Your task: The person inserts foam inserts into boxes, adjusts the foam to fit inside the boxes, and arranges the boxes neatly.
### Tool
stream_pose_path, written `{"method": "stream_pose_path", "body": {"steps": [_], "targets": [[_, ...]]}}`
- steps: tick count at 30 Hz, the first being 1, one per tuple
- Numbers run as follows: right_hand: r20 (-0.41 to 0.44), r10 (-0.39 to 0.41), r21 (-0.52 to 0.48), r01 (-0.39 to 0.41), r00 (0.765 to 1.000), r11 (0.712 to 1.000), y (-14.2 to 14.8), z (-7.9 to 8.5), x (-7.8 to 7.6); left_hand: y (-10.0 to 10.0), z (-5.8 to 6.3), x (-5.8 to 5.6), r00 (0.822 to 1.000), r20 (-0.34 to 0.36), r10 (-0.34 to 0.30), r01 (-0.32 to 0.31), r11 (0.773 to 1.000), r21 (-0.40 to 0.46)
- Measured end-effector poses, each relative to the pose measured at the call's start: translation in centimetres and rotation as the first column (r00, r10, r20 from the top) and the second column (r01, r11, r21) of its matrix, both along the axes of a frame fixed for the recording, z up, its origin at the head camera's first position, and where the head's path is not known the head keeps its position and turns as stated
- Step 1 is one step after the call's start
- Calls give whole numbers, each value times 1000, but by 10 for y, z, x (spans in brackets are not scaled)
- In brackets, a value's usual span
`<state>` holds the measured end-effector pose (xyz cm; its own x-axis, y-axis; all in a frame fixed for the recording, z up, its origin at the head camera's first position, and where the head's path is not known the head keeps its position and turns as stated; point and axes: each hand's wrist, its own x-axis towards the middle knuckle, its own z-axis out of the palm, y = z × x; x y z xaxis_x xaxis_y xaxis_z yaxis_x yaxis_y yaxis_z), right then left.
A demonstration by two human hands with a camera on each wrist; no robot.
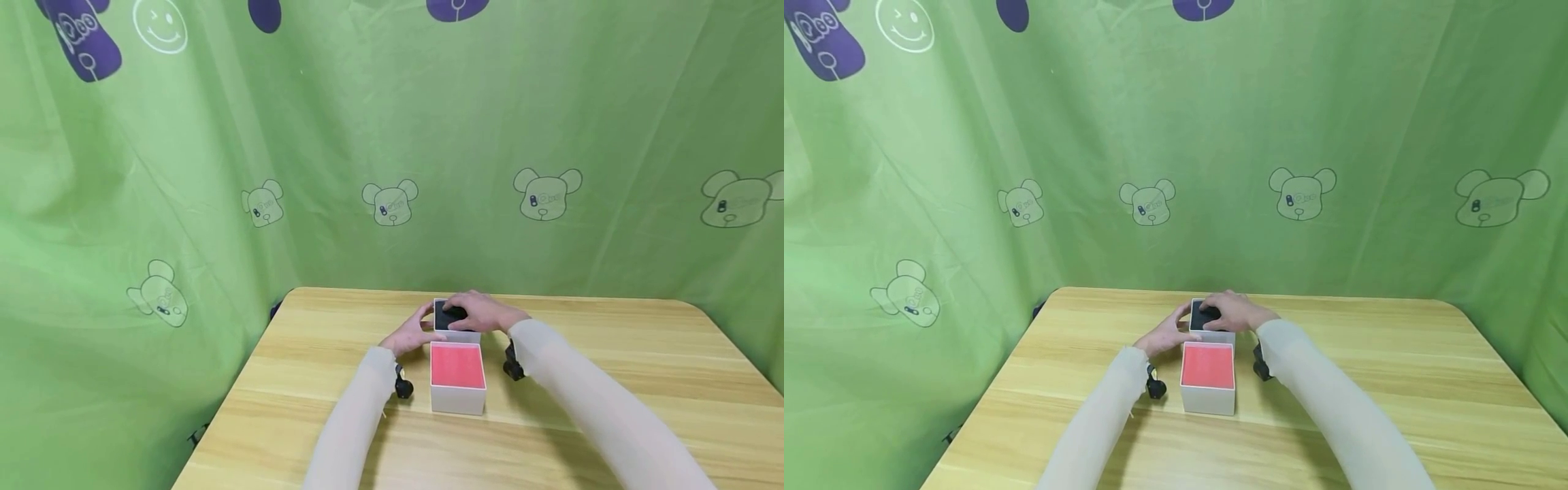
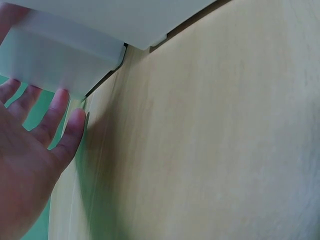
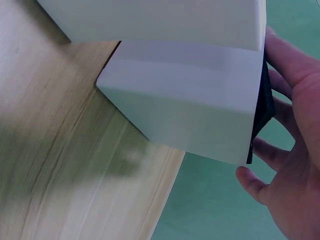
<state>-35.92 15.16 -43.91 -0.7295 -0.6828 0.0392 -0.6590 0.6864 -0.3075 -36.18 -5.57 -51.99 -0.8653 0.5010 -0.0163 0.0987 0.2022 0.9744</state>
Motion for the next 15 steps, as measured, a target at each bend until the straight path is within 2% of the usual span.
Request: {"method": "stream_pose_path", "body": {"steps": [11,15], "targets": [[-40,-15,-22,14,999,1000,5,-4,-1,1,3,1,1000,-12,-2,2,1000,5],[-13,-35,-28,35,999,999,9,-5,1,0,1,2,1000,-4,2,-2,1000,-1]]}}
